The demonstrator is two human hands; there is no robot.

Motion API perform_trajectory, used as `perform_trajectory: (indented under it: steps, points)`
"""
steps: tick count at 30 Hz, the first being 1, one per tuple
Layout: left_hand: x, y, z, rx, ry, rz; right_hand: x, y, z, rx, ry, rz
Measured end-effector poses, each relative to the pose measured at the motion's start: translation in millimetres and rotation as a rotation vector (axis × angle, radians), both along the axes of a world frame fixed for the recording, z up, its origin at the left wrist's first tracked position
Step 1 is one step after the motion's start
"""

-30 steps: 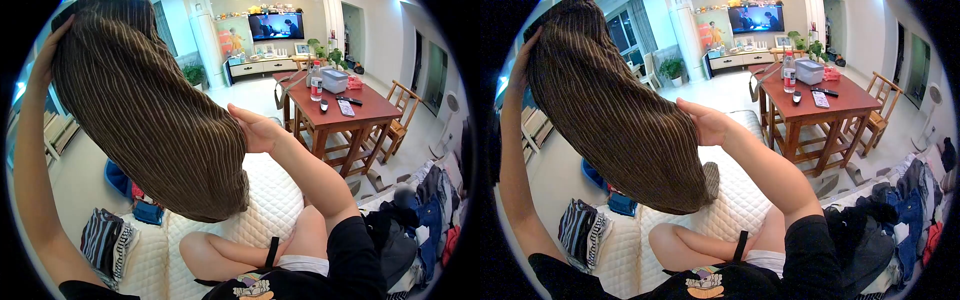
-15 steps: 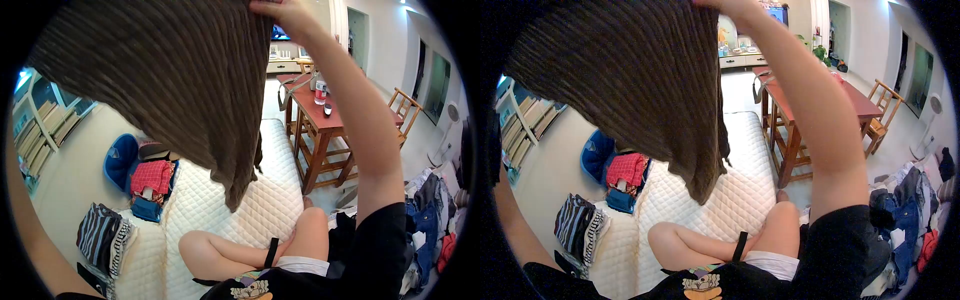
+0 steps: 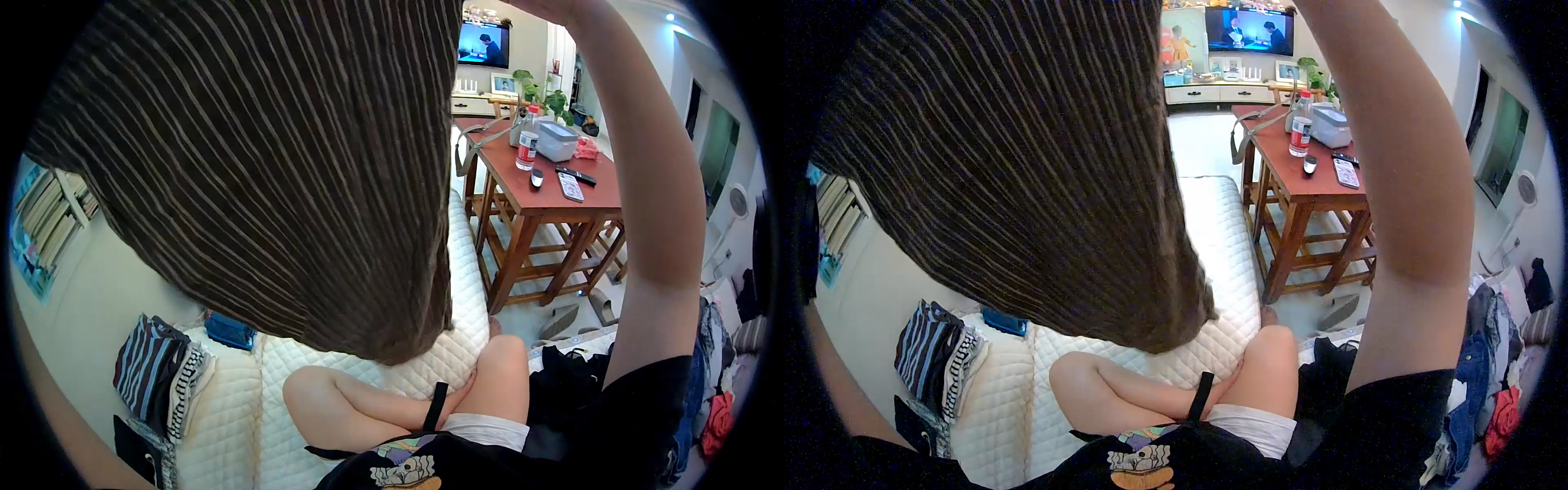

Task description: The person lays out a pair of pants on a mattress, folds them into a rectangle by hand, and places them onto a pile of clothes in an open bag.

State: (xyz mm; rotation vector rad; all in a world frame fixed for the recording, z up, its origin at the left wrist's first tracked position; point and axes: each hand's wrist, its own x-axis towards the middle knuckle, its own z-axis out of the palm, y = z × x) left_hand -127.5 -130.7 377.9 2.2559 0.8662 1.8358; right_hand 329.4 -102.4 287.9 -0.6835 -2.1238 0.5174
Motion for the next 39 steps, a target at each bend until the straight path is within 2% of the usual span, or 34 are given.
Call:
perform_trajectory:
  steps: [1,4,5,12,13,15,18,19,20,22,24,25,27,31,32,34,37,39]
  points:
    - [-1,2,-1,-0.003,-0.002,0.001,-1,0,0,-0.007,-0.004,0.037]
    - [-2,2,-2,-0.005,-0.005,0.007,-1,-2,-5,0.112,-0.162,-0.193]
    - [-2,1,-2,-0.004,-0.001,0.011,1,3,-4,0.077,-0.124,-0.199]
    - [-12,-12,9,0.04,-0.012,0.072,19,-4,-35,-0.223,-0.017,0.113]
    - [-14,-15,13,0.047,-0.012,0.09,18,-9,-42,-0.237,0.044,0.015]
    - [-16,-18,19,0.036,0.02,0.13,36,1,-60,-0.174,0.017,0.036]
    - [-19,14,11,-0.013,0.278,0.164,47,2,-96,-0.225,-0.041,0.066]
    - [-33,33,26,-0.275,0.16,0.18,47,1,-113,-0.266,-0.029,0.076]
    - [-42,69,30,-0.3,0.046,0.177,49,3,-130,-0.305,-0.016,0.086]
    - [-27,123,-19,-0.424,0.157,0.017,54,5,-160,-0.417,-0.05,-0.064]
    - [15,151,-73,-0.453,0.186,0.009,62,30,-209,-0.501,0.015,-0.039]
    - [30,173,-95,-0.493,0.239,-0.088,67,41,-233,-0.566,0.003,-0.049]
    - [56,219,-147,-0.57,0.133,-0.061,72,58,-281,-0.663,0.021,-0.108]
    - [104,305,-249,-0.842,0.062,-0.338,84,101,-397,-0.841,0.176,-0.166]
    - [122,312,-271,-0.901,0.015,-0.264,88,114,-418,-0.869,0.185,-0.186]
    - [136,356,-310,-0.942,0.018,-0.268,91,139,-447,-0.921,0.244,-0.22]
    - [152,418,-351,-0.891,-0.025,-0.125,101,191,-481,-0.904,0.325,-0.326]
    - [154,476,-370,-0.826,-0.127,-0.204,106,241,-495,-0.904,0.447,-0.385]
